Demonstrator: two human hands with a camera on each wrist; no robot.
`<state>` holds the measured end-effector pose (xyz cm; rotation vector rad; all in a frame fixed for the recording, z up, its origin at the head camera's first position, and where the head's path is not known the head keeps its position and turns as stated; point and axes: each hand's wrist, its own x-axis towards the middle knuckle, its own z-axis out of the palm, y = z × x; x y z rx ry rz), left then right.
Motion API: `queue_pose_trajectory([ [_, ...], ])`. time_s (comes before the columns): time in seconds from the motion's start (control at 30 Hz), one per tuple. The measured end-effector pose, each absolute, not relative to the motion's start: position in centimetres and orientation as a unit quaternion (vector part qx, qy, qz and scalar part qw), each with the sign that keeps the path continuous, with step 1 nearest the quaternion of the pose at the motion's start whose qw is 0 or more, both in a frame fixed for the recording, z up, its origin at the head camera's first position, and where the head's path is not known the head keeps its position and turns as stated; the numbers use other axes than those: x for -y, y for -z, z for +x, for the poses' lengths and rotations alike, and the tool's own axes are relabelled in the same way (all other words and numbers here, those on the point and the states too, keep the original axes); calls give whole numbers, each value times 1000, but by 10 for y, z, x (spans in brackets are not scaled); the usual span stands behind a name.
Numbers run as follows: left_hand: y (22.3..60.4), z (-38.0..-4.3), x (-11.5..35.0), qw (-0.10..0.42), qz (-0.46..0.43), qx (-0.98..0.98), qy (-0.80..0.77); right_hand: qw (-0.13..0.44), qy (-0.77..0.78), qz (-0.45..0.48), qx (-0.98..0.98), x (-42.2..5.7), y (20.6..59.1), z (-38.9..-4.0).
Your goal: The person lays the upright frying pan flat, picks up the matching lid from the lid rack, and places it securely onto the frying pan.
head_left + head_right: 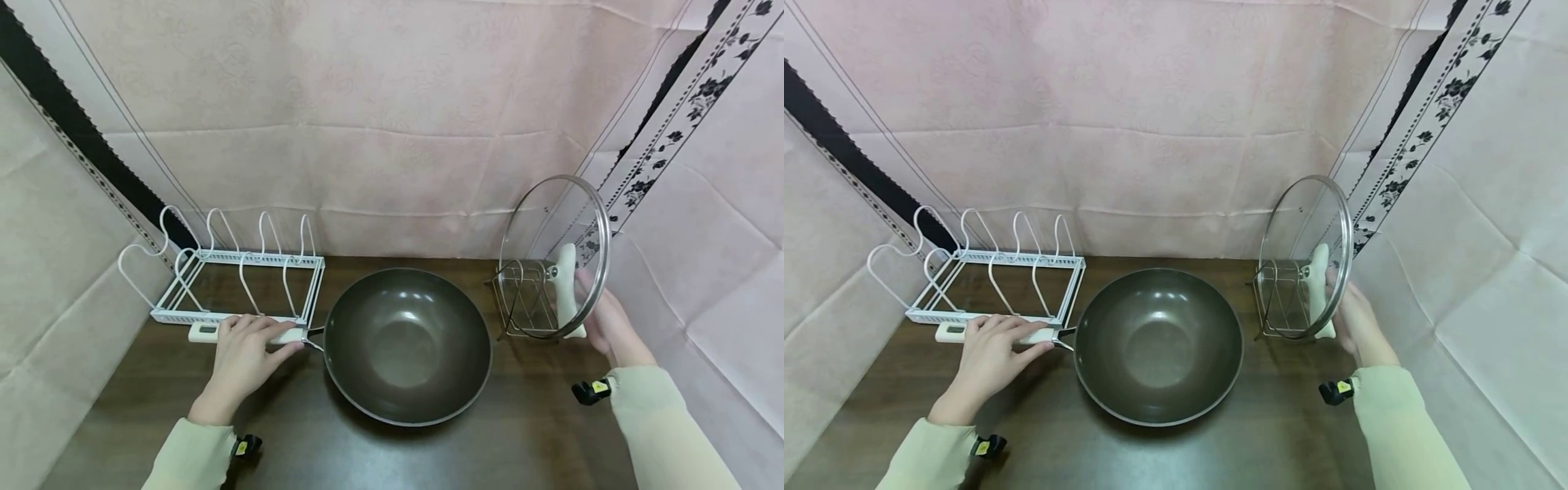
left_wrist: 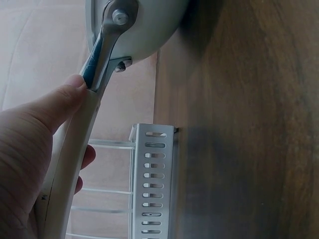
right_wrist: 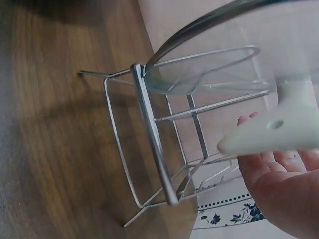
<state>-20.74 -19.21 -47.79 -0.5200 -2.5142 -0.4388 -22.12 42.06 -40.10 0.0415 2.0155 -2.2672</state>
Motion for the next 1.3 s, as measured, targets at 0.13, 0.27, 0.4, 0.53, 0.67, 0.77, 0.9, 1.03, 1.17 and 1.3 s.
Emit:
queue_pose_trajectory([
  [0.13, 477, -205, 193, 262, -187, 933, 162, 71, 754, -11, -652, -413, 396, -229],
  [0.27, 477, -203, 195, 257, -185, 935, 160, 83, 765, 15, -638, -409, 396, -235],
  [0.4, 476, -203, 197, 255, -179, 938, 155, 109, 777, 44, -619, -406, 398, -245],
  [0.53, 476, -201, 200, 253, -172, 940, 152, 139, 787, 64, -598, -405, 399, -259],
  [0.67, 475, -199, 202, 256, -170, 940, 151, 147, 792, 94, -585, -402, 400, -268],
  [0.77, 474, -199, 203, 259, -169, 939, 152, 143, 791, 100, -586, -401, 399, -270],
  [0.9, 472, -199, 202, 255, -167, 940, 153, 132, 790, 96, -591, -402, 398, -269],
  [1.03, 471, -199, 198, 245, -163, 944, 151, 122, 795, 92, -588, -406, 399, -264],
  [1.17, 470, -199, 192, 235, -163, 945, 158, 121, 813, 70, -565, -413, 400, -259],
  [1.3, 471, -199, 185, 222, -165, 947, 163, 117, 818, 63, -560, -419, 399, -253],
])
